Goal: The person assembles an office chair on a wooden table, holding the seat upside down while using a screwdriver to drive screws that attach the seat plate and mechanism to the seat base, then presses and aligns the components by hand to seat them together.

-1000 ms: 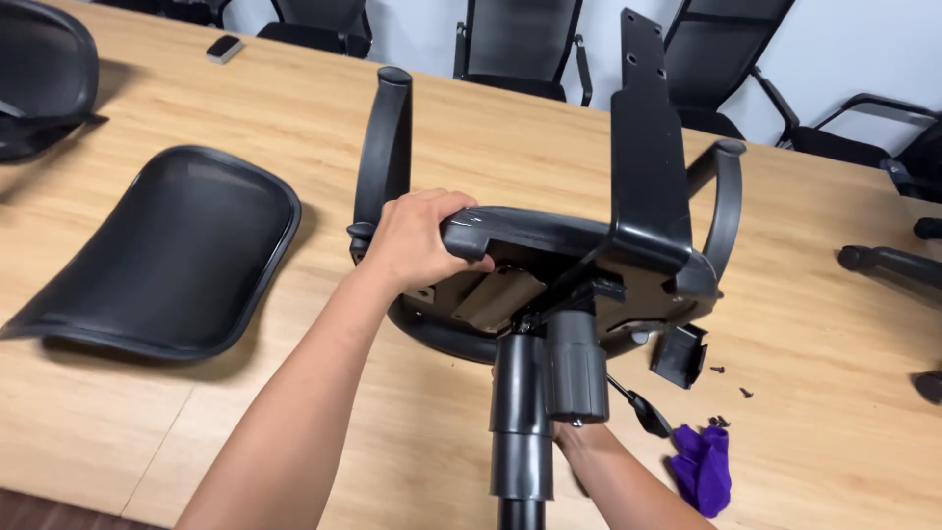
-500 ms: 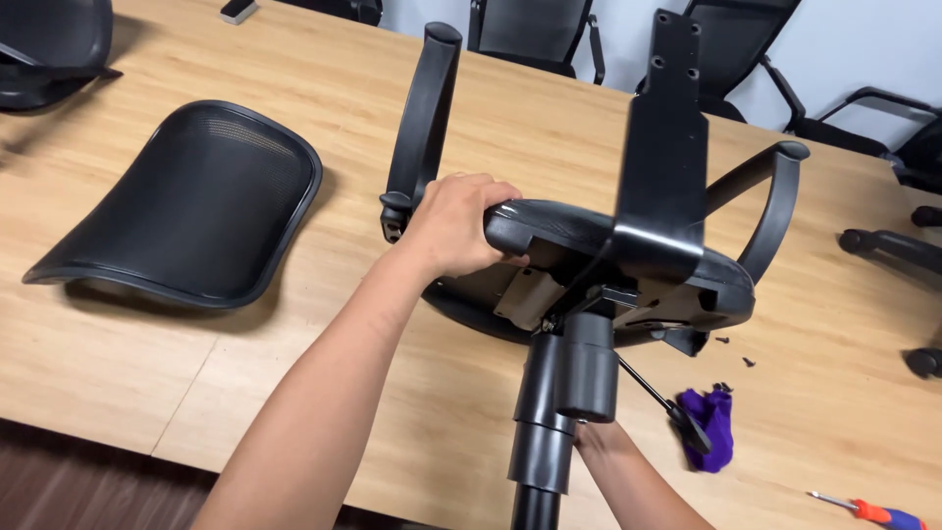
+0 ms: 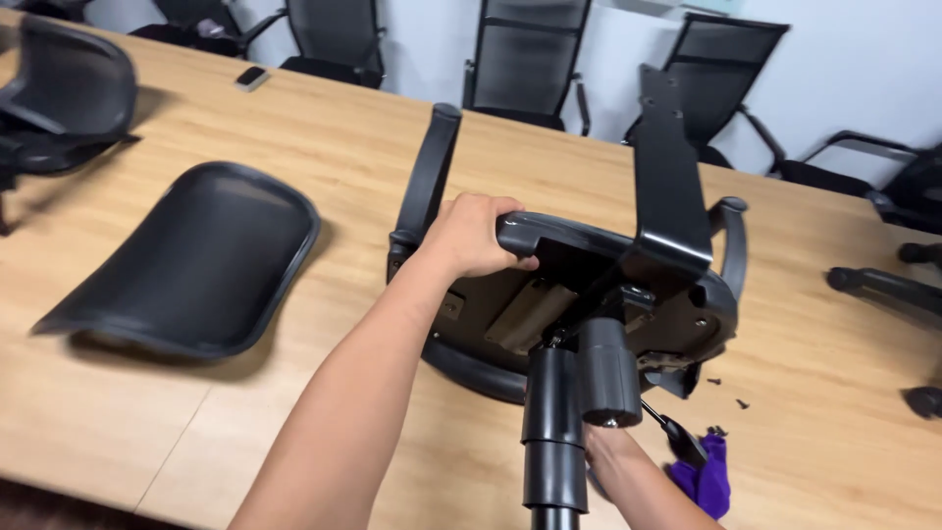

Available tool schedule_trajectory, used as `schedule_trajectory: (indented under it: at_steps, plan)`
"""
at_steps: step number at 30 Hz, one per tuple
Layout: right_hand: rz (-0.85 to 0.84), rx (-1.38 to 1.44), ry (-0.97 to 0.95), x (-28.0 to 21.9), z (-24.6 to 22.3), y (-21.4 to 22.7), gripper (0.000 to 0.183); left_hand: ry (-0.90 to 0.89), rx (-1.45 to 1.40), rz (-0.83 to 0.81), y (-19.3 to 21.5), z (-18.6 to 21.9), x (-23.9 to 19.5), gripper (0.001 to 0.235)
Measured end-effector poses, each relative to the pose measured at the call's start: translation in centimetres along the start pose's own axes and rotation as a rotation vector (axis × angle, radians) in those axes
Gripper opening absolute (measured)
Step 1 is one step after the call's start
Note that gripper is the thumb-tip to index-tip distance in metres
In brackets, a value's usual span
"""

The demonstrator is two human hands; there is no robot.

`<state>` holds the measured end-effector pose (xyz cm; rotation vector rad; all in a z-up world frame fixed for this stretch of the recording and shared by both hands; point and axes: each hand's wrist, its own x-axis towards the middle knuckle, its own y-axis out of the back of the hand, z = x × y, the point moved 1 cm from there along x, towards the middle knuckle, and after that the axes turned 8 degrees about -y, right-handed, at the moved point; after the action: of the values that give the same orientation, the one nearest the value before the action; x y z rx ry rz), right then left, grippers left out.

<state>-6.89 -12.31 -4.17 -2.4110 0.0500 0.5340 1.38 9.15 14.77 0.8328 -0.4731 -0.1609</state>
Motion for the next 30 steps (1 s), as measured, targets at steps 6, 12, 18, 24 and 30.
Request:
schedule_trajectory:
  at_steps: [6, 12, 18, 24, 30]
  plan:
    - [-0.047, -0.056, -0.027, 5.4, -2.5, 3.2, 0.023, 0.123, -0.109, -0.067, -1.5, -4.0, 4.6, 0.063]
    - [-0.167, -0.074, -0.118, 9.0, -2.7, 4.5, 0.034, 0.025, -0.064, -0.065, -2.1, -7.8, 7.7, 0.058]
    - [0.049, -0.066, -0.283, 9.8, -2.2, 7.0, 0.039, 0.024, -0.123, -0.13, -2.5, -9.7, 10.1, 0.056]
    - [0.244, -0.051, -0.389, 9.7, -4.6, 9.6, 0.044, 0.024, -0.118, -0.075, -4.5, -11.5, 11.8, 0.064]
    - [0.296, -0.018, -0.55, 11.5, -4.8, 9.0, 0.052, 0.009, 0.019, -0.036, -5.2, -12.3, 12.2, 0.074]
